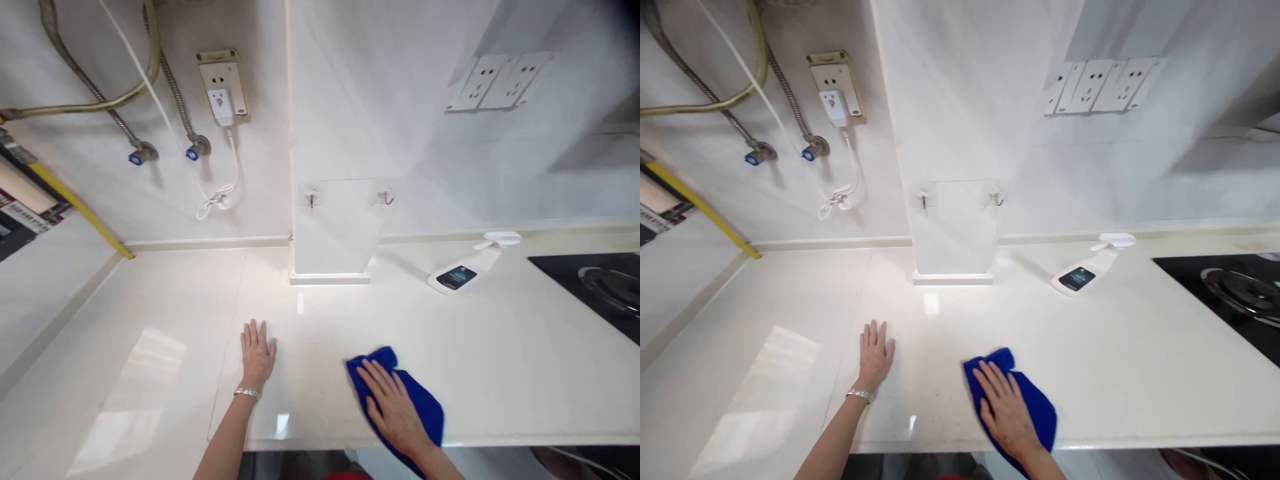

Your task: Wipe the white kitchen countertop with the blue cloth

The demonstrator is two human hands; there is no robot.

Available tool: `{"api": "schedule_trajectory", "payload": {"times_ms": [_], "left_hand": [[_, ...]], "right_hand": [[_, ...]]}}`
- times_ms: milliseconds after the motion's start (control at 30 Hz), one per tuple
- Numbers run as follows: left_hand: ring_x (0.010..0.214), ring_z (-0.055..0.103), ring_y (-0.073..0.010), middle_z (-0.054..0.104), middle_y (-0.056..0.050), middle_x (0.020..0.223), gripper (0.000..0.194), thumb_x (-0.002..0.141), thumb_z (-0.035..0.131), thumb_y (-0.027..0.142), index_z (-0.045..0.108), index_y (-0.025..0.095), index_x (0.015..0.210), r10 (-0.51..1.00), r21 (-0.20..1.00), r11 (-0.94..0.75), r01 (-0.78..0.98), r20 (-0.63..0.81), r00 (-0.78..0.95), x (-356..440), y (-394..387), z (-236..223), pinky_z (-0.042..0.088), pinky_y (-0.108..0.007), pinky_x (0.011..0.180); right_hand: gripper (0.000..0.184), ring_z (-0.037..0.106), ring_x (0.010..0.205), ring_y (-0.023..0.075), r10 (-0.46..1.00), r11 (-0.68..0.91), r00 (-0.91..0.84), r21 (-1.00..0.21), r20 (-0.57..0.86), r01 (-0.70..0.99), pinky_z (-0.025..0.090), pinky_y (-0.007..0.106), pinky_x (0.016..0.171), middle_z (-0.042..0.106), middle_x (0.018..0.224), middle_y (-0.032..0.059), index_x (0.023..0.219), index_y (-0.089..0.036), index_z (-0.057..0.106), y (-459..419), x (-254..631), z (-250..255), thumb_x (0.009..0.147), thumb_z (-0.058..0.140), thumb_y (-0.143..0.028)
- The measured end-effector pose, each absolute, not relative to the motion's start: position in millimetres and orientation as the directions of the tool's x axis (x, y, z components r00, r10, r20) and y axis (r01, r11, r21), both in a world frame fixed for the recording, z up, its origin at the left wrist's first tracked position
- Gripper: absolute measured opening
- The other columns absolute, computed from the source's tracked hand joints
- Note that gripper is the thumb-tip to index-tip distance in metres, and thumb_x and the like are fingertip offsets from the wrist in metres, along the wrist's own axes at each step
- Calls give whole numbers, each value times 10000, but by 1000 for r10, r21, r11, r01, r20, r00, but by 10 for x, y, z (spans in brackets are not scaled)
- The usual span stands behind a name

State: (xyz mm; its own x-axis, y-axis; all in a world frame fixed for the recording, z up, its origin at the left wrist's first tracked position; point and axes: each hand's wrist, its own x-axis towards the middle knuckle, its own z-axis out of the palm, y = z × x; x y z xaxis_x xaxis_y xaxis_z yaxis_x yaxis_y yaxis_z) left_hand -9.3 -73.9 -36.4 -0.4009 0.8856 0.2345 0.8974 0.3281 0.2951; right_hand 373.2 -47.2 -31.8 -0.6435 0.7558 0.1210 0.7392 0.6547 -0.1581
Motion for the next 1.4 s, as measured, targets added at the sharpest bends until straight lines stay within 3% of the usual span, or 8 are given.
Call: {"api": "schedule_trajectory", "payload": {"times_ms": [133,300,467,700,867,1067,1267,1400], "left_hand": [[1497,335,-295,432,-123,1579,475,950,437,383,499,280,1409,922,265,251,931,227,-313,-594,-1204,-286,358,-554,1219],[1531,226,-352,410,-223,1567,555,972,325,434,475,150,1425,754,286,536,794,260,-602,-1361,-2132,-245,322,-613,1215],[1530,208,-391,398,-220,1576,619,975,276,465,407,109,1463,611,330,700,633,183,-770,-1623,-2686,-244,266,-661,1223],[1542,187,-365,356,-191,1607,548,979,339,424,408,195,1472,625,274,684,676,256,-737,-1518,-2701,-238,260,-627,1240],[1547,172,-358,341,-171,1619,541,976,371,396,384,213,1485,631,276,683,676,242,-737,-1548,-2748,-294,265,-624,1244],[1555,138,-351,289,-158,1643,555,974,376,379,335,231,1507,648,290,673,680,213,-732,-1545,-2782,-335,250,-625,1249],[1554,134,-344,274,-152,1647,552,973,373,386,334,248,1506,643,329,678,658,168,-747,-1546,-2817,-381,247,-620,1251],[1545,188,-336,331,-128,1629,544,973,369,400,367,233,1491,626,385,676,628,150,-765,-1552,-2831,-378,267,-605,1251]], "right_hand": [[625,324,1469,266,845,513,-484,-86,229,854,407,554,1118,351,1599,48,1569,-292,145,-388,4046,-472,973,325,-345],[663,296,1477,324,846,481,-455,-27,279,877,356,627,1112,307,1616,95,1576,-287,75,-517,3896,-497,958,312,-306],[707,255,1495,316,805,560,-547,9,229,828,328,610,1138,275,1629,98,1578,-268,56,-710,3361,-450,934,349,-273],[749,180,1518,332,631,767,-763,39,137,641,328,614,1140,195,1654,91,1575,-256,112,-907,2314,-346,883,397,-224],[804,148,1522,371,359,931,-933,-65,-20,360,342,676,1128,130,1661,82,1574,-273,96,-1128,1538,-205,846,433,-227],[851,92,1533,373,111,952,-985,-270,-130,143,299,734,1145,59,1667,58,1572,-300,36,-1485,678,-110,828,438,-203],[731,41,1544,328,83,937,-991,-331,-108,114,186,707,1208,23,1678,18,1571,-316,96,-1572,-95,-122,914,417,-292],[653,75,1541,279,98,934,-992,-336,-76,118,141,660,1236,122,1674,-3,1541,-315,254,-1443,-589,-93,911,427,-295]]}}
